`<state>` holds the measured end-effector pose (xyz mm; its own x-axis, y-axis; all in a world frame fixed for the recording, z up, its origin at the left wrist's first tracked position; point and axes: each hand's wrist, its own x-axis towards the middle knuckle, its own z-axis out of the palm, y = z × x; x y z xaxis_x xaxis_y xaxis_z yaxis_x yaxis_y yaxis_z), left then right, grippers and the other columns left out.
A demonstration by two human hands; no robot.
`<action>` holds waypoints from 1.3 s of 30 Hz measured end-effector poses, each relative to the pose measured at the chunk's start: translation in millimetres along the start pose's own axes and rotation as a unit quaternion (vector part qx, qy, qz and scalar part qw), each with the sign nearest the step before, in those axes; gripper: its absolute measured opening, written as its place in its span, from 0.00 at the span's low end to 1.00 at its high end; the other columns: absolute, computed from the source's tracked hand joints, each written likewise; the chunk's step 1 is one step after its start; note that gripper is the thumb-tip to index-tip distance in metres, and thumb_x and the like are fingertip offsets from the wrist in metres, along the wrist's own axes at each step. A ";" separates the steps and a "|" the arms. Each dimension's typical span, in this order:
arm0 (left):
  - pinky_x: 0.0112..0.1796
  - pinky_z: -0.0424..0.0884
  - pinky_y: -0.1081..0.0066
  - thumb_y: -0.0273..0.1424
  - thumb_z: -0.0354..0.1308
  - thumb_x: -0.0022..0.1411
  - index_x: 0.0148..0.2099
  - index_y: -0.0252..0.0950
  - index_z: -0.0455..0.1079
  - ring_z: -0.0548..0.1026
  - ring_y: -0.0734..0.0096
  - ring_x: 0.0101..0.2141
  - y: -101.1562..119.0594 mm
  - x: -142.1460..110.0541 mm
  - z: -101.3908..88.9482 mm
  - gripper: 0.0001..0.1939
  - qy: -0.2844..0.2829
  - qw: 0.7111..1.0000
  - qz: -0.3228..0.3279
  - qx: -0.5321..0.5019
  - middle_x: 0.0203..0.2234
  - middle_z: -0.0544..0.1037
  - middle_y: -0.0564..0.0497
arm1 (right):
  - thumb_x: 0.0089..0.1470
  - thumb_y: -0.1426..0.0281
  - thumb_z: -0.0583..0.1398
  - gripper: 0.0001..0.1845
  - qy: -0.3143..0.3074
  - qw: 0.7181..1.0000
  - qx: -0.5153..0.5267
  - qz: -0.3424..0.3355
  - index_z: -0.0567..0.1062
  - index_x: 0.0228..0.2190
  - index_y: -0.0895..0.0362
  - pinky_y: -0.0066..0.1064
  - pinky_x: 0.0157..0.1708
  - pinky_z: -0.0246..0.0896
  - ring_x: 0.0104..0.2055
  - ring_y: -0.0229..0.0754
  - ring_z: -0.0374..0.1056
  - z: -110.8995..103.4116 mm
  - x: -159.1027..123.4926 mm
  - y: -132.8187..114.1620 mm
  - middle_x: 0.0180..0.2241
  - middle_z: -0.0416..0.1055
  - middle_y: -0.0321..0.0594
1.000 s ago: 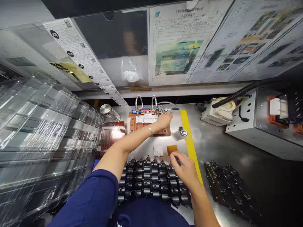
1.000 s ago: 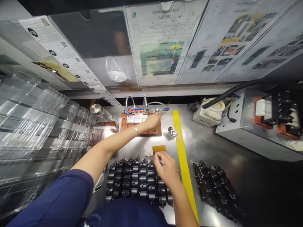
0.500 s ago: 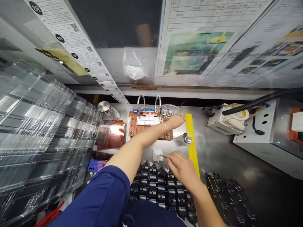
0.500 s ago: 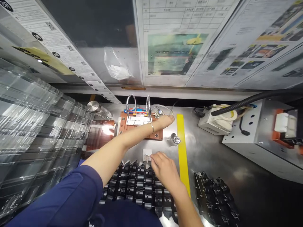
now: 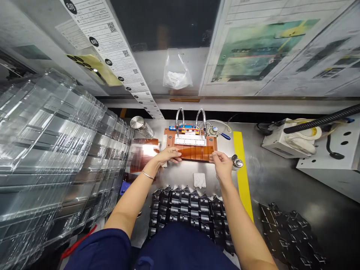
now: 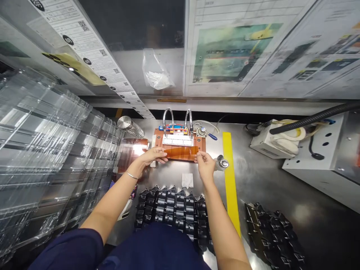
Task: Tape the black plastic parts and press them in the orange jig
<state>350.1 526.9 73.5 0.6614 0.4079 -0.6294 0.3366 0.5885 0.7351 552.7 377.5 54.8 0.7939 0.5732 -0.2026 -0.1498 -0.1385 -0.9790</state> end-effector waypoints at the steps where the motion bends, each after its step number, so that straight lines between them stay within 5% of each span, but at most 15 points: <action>1: 0.30 0.73 0.74 0.33 0.68 0.51 0.34 0.32 0.68 0.77 0.74 0.28 -2.7 1.2 -1.2 0.14 0.036 0.999 -0.006 -0.023 0.28 0.78 0.48 | 0.38 0.58 0.66 0.18 0.015 1.000 0.019 0.015 0.74 0.28 0.58 0.32 0.25 0.69 0.24 0.38 0.69 7.9 0.4 5.4 0.22 0.73 0.36; 7: 0.18 0.64 0.80 0.29 0.60 0.59 0.31 0.32 0.66 0.68 0.83 0.16 -2.1 22.6 5.0 0.08 0.201 0.978 -0.013 -0.053 0.21 0.73 0.55 | 0.37 0.64 0.64 0.12 0.064 0.994 0.059 0.070 0.73 0.26 0.58 0.27 0.20 0.67 0.21 0.34 0.67 31.0 8.5 19.3 0.21 0.72 0.34; 12: 0.17 0.64 0.79 0.42 0.56 0.62 0.33 0.32 0.67 0.68 0.79 0.16 2.2 29.8 9.7 0.16 0.209 0.976 -0.048 -0.029 0.21 0.74 0.50 | 0.37 0.65 0.64 0.10 0.058 0.994 0.046 0.082 0.72 0.24 0.57 0.26 0.21 0.67 0.21 0.34 0.67 33.4 16.4 19.6 0.21 0.72 0.34; 18: 0.22 0.70 0.75 0.54 0.49 0.60 0.39 0.32 0.69 0.74 0.73 0.23 2.8 25.4 17.7 0.28 0.194 0.979 -0.015 -0.054 0.28 0.77 0.44 | 0.44 0.61 0.60 0.14 0.033 0.996 -0.072 -0.030 0.74 0.30 0.58 0.32 0.29 0.69 0.26 0.38 0.69 33.6 2.2 19.4 0.24 0.73 0.37; 23: 0.22 0.71 0.74 0.54 0.51 0.59 0.41 0.32 0.70 0.74 0.73 0.24 7.2 21.7 17.2 0.28 0.220 0.974 0.008 -0.058 0.31 0.76 0.44 | 0.50 0.64 0.57 0.13 0.048 0.929 -0.299 -0.211 0.77 0.35 0.57 0.38 0.42 0.67 0.35 0.45 0.71 37.9 -9.3 15.0 0.33 0.76 0.46; 28: 0.24 0.70 0.77 0.50 0.54 0.60 0.42 0.33 0.69 0.74 0.74 0.26 5.1 16.4 19.1 0.24 0.225 0.972 0.030 -0.056 0.32 0.76 0.46 | 0.53 0.67 0.55 0.13 0.037 0.899 -0.358 -0.250 0.78 0.35 0.57 0.38 0.43 0.64 0.38 0.47 0.71 51.4 -11.5 9.4 0.33 0.76 0.48; 32: 0.17 0.61 0.80 0.36 0.61 0.59 0.42 0.32 0.67 0.66 0.81 0.19 -3.1 20.0 21.5 0.13 0.274 0.960 0.047 0.028 0.24 0.70 0.54 | 0.53 0.66 0.54 0.14 0.043 0.909 -0.341 -0.238 0.78 0.34 0.58 0.36 0.41 0.65 0.35 0.45 0.71 55.5 -11.6 3.7 0.31 0.75 0.46; 39: 0.20 0.56 0.78 0.28 0.65 0.52 0.35 0.32 0.68 0.61 0.82 0.16 -15.7 41.3 28.7 0.10 0.231 0.969 0.020 0.085 0.16 0.67 0.59 | 0.48 0.63 0.56 0.14 0.067 0.966 -0.210 -0.135 0.76 0.32 0.59 0.34 0.35 0.67 0.30 0.42 0.70 41.4 10.7 5.2 0.28 0.75 0.42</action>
<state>391.4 514.4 43.2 0.3187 0.7206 -0.6158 0.4473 0.4584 0.7679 536.0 416.4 46.5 0.8437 0.5289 0.0917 0.3035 -0.3292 -0.8941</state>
